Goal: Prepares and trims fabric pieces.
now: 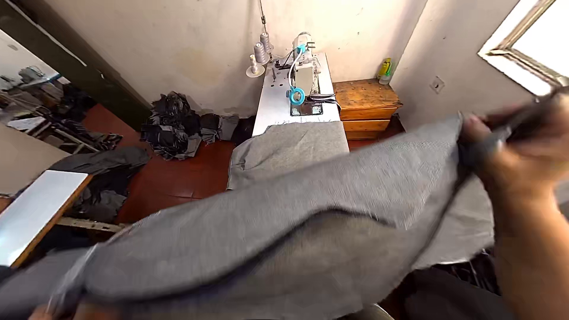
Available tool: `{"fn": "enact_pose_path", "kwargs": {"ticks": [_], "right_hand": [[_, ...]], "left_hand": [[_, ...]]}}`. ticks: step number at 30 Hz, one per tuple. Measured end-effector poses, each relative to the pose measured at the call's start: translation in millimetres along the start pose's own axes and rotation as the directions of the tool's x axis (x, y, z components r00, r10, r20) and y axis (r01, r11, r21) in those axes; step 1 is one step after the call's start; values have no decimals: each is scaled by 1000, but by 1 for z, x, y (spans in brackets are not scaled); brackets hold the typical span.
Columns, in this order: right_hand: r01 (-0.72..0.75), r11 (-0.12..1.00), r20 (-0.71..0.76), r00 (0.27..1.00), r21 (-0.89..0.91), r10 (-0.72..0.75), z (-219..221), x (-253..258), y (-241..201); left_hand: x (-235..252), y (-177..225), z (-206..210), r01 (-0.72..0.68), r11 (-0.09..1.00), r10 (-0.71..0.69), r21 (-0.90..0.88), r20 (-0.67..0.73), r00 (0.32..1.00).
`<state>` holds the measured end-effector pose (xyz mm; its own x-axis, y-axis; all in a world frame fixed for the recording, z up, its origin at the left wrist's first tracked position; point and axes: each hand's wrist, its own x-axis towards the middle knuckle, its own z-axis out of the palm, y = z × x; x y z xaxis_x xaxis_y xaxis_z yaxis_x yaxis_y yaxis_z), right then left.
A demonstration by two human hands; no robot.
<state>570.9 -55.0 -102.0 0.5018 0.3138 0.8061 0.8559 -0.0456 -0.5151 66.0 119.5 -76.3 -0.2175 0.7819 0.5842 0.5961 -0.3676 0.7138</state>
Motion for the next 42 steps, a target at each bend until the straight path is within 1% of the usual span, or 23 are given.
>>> {"fn": "enact_pose_path", "kwargs": {"ticks": [5,8,11,14,16,19,20,22,24,25,26,27,28,29,30,31,32,33,34,36,38,40,42], "right_hand": [[34,987,296,955,-158,15,146,94,45],[-85,976,518,836,-201,180,271,86,123],[-205,926,648,666,-317,369,372,24,218],[-282,887,648,607,-365,459,385,-40,243],[-340,838,582,606,-427,542,358,-80,240],[-410,767,444,640,-494,627,317,-128,249],[-402,761,420,656,-510,628,313,-134,253],[-377,755,405,669,-537,623,314,-137,256],[-383,756,424,652,-530,628,313,-131,255],[-406,772,454,638,-488,622,312,-126,253],[-442,796,502,618,-414,605,311,-116,248],[-491,816,578,585,-306,569,316,-105,239],[-566,799,679,507,-202,531,327,-96,224],[-655,740,803,354,-153,479,342,-87,200],[-728,654,921,83,-205,381,360,-78,171],[-743,579,942,-266,-336,205,382,-72,141],[-678,563,817,-577,-472,-9,408,-72,113],[-575,621,610,-769,-532,-190,436,-78,87],[-472,699,422,-868,-537,-262,460,-87,62],[-323,795,244,-943,-514,-226,491,-108,18],[-269,808,241,-957,-524,-162,515,-129,-7],[-272,804,277,-951,-528,-140,538,-142,-21],[-303,814,318,-935,-495,-155,559,-148,-33]], "left_hand": [[44,-77,159,291,950,-283,-114,85,956],[55,-144,266,369,928,-352,-61,186,917],[33,-237,371,452,889,-442,75,395,805],[1,-301,428,578,792,-586,195,508,632],[-14,-315,436,691,696,-666,195,535,520],[-39,-335,432,761,638,-636,115,637,437],[-46,-340,429,732,660,-603,170,701,381],[-53,-342,423,540,737,-568,407,806,167],[-46,-332,429,249,746,-616,617,782,-92],[-43,-330,432,171,733,-643,659,752,-145],[-43,-334,431,156,722,-663,674,738,-125],[-46,-341,427,179,714,-679,677,732,-54],[-47,-349,418,192,703,-699,684,715,11],[-48,-355,402,189,709,-701,680,708,84],[-49,-361,383,145,717,-697,682,703,138],[-45,-361,365,65,716,-693,695,699,176],[-38,-356,348,-19,715,-677,698,700,229],[-31,-346,335,-74,712,-651,698,696,303],[-24,-336,322,-104,712,-614,695,687,388],[-20,-313,302,-131,749,-478,650,666,572],[-20,-297,293,-167,770,-350,616,626,696],[-19,-284,291,-130,766,-368,630,595,714],[-17,-274,292,-41,742,-476,670,568,671]]}}
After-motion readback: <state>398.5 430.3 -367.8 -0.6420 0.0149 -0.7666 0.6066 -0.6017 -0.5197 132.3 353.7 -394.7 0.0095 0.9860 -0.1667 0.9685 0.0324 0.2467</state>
